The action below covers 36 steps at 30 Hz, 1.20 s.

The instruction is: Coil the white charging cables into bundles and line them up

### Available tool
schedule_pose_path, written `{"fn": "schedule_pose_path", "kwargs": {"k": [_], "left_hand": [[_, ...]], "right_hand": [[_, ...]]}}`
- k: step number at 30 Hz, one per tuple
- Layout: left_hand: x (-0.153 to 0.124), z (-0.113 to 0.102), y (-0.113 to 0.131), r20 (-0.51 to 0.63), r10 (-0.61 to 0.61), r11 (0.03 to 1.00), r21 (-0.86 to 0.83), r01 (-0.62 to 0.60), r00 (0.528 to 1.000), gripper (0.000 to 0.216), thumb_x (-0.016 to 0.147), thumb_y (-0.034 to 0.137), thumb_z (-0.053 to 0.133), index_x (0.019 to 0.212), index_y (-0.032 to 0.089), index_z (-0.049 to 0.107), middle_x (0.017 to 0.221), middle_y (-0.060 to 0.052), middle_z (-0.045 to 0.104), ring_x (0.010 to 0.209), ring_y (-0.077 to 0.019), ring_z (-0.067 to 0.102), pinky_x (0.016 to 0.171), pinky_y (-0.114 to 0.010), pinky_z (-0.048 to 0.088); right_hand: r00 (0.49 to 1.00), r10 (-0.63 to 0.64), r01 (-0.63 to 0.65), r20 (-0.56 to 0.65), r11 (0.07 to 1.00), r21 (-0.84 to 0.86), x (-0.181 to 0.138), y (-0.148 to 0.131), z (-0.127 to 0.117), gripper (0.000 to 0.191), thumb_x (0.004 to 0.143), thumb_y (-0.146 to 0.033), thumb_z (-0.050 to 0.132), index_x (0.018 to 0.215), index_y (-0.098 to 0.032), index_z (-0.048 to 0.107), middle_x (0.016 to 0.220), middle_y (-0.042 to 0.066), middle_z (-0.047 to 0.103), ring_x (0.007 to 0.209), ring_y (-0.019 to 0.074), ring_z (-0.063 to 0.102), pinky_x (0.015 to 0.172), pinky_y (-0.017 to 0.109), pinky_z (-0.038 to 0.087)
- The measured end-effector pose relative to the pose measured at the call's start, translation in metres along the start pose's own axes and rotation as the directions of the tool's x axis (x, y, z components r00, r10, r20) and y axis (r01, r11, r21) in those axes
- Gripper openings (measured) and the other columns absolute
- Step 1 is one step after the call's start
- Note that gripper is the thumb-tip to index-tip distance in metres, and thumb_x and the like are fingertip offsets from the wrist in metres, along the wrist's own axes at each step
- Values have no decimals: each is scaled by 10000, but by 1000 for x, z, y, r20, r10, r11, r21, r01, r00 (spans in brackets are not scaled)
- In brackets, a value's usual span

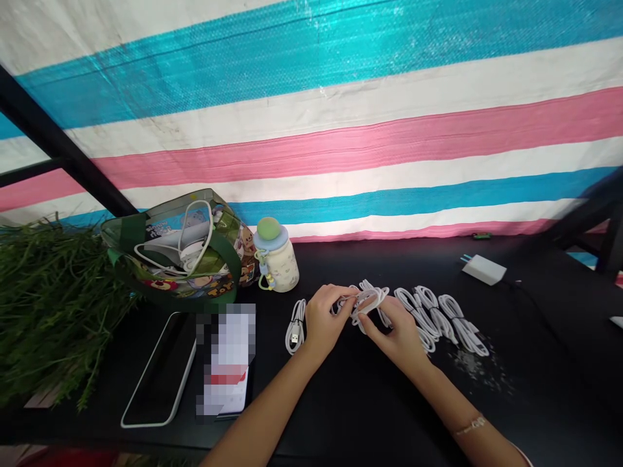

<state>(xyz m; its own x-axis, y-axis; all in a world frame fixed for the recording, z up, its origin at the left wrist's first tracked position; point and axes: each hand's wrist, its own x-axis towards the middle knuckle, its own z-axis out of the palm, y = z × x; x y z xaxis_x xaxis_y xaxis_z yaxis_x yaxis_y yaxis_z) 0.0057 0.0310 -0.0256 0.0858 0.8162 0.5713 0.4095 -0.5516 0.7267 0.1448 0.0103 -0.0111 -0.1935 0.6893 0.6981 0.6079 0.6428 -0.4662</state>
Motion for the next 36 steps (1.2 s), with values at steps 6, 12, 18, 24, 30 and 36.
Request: {"fn": "schedule_pose_path", "kwargs": {"k": [6,12,18,24,30,36], "left_hand": [[1,-2,1,-9,-30,999,-25,29,1000,152,840,151,564,812,198,705,797,-31,726,743,-154,652,676,-253,519],[1,-1,2,17,-131,986,-102,132,991,156,821,131,568,845,190,711,776,-15,736,685,-134,660,635,-227,515],[0,0,0,33,-183,971,-149,186,983,167,799,105,573,844,181,715,784,-13,747,678,-126,673,629,-212,523],[1,1,-1,70,-152,983,-95,159,986,184,791,98,578,836,200,723,820,-14,751,676,-128,667,619,-214,530],[0,2,-3,78,-126,989,-69,132,989,238,772,64,567,855,215,731,831,-6,759,636,-118,655,639,-220,541],[1,1,-2,98,-162,985,-44,167,982,260,764,60,567,886,219,733,823,4,757,617,-111,645,625,-210,537]], "right_hand": [[1000,1,-1,9,1000,10,0,-1,0,128,834,-158,501,771,-226,589,677,19,699,618,191,666,578,303,517],[999,37,-38,18,999,31,-1,2,0,158,854,-169,502,734,-226,587,659,13,698,630,193,676,589,297,520],[994,93,-96,51,994,60,-3,3,1,213,878,-222,492,679,-225,567,649,22,681,636,195,672,556,285,514],[989,113,-123,98,987,104,-2,3,2,187,883,-219,486,796,-231,651,760,42,729,736,213,699,644,312,558],[992,76,-88,104,989,115,-3,6,3,182,890,-213,488,881,-231,670,865,54,751,816,227,711,706,332,570],[978,135,-157,160,979,133,-4,6,3,153,875,-217,509,812,-227,648,775,39,731,737,211,697,667,308,553]]}}
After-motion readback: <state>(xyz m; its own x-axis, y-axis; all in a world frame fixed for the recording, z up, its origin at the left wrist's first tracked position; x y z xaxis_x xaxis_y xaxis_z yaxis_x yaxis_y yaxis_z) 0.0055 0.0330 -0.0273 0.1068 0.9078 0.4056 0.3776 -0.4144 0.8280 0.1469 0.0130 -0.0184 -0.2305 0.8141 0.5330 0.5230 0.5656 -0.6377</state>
